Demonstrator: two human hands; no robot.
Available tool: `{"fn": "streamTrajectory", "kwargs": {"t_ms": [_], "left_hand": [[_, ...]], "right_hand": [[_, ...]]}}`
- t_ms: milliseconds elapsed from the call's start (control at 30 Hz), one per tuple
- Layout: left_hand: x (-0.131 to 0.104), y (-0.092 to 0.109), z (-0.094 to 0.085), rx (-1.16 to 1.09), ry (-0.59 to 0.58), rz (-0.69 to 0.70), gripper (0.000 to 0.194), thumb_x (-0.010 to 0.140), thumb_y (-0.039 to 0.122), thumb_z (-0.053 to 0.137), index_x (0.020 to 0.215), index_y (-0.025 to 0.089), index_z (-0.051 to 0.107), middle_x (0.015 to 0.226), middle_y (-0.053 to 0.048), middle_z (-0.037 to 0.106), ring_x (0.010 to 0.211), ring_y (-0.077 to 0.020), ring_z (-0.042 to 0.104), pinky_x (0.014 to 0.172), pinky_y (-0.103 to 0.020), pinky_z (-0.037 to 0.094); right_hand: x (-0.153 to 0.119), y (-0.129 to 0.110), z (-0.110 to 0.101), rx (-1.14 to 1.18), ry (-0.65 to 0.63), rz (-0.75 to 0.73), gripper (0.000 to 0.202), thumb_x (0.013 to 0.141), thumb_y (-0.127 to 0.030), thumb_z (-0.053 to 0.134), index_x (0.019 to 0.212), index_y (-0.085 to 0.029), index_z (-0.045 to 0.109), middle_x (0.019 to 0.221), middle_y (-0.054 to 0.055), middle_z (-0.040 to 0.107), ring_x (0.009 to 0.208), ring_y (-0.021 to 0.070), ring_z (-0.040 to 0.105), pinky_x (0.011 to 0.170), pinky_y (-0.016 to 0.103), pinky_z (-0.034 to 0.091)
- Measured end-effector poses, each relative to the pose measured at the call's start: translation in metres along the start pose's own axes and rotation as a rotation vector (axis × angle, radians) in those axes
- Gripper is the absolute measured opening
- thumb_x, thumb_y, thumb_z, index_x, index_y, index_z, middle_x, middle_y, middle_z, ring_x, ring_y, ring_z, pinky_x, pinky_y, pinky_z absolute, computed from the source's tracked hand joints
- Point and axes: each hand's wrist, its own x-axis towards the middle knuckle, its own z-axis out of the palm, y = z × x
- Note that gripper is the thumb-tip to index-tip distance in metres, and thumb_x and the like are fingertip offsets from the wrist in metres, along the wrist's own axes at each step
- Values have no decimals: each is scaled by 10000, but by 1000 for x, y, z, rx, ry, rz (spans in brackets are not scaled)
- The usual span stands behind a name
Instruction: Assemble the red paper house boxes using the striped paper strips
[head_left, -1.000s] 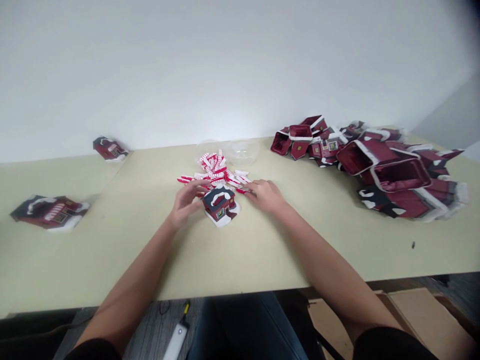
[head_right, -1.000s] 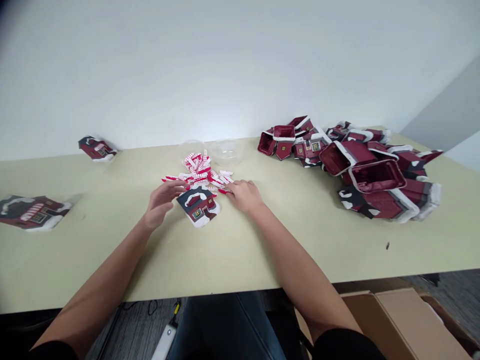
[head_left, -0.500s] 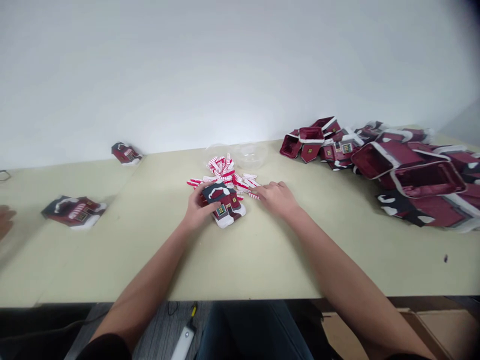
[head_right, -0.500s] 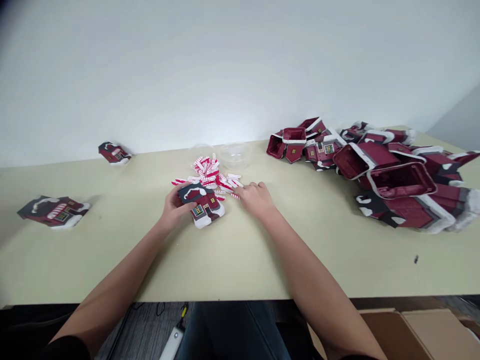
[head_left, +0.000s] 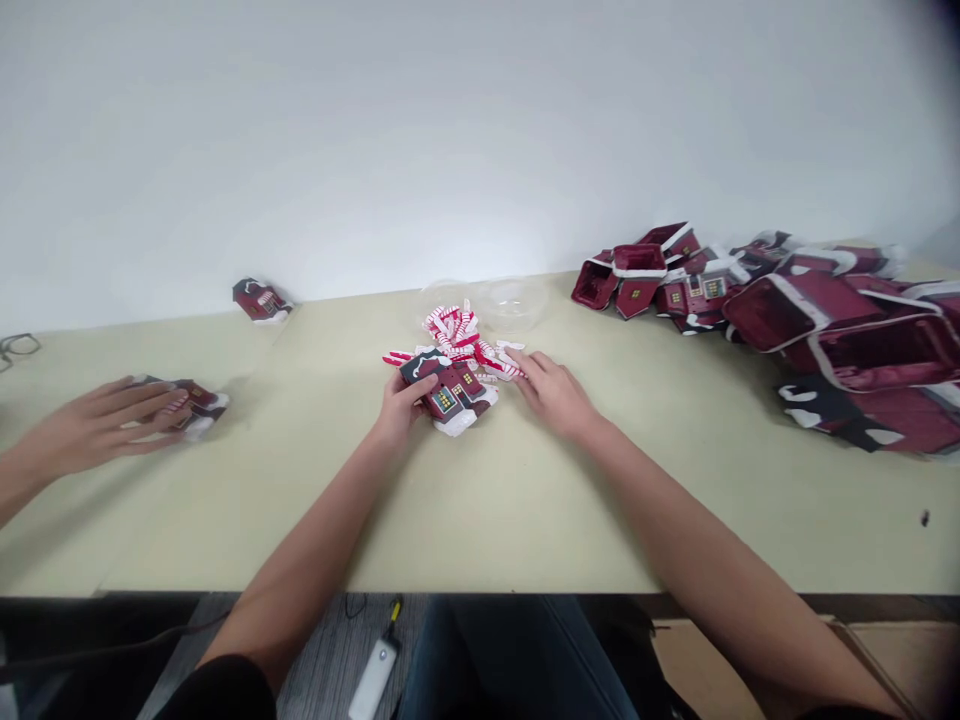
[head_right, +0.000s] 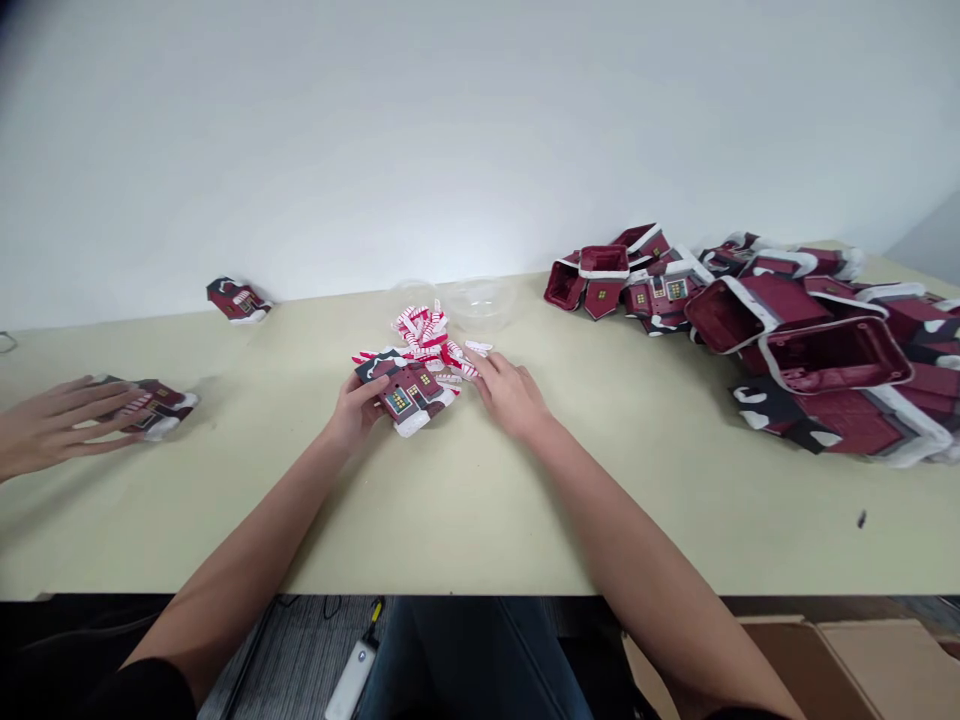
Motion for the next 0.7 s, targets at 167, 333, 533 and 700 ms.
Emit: {"fn": "streamTrajectory", "kwargs": {"t_ms": [167, 333, 533, 700], "left_hand": [[-6, 2, 3, -18, -29, -28, 661, 501, 295, 865, 1119, 215, 645, 1164, -60, 701, 1076, -279, 651, 795, -353, 581], [-11, 3, 6, 8, -116, 42, 783, 488, 258, 898, 1219, 264, 618, 1157, -39, 700, 1081, -243, 652, 821, -319, 587], [-12, 2, 6, 54, -235, 88, 867, 604, 359, 885, 1388, 297, 520, 1291, -48, 664, 1229, -264, 613, 1081, -413, 516], [-10, -2, 4, 68, -265, 97, 848, 628, 393, 877, 1394, 304, 523, 1291, -39, 670, 1278, -277, 590, 1156, -440, 464]], "right_hand": [[-2, -20, 14, 719, 293, 82, 395, 961, -498, 465, 1246, -230, 520, 1058, 68, 666, 896, 184, 626, 746, 299, 478], [-3, -41, 12, 1105, 309, 196, 475, 770, -596, 687, 994, -246, 457, 763, -13, 663, 723, 160, 621, 722, 296, 483], [-6, -51, 5, 1231, 118, 214, 545, 644, -620, 799, 844, -226, 482, 763, -1, 703, 689, 161, 643, 703, 306, 506], [-10, -58, 12, 1161, 51, 178, 469, 671, -587, 794, 798, -207, 550, 744, 5, 684, 682, 147, 616, 683, 291, 488]]}}
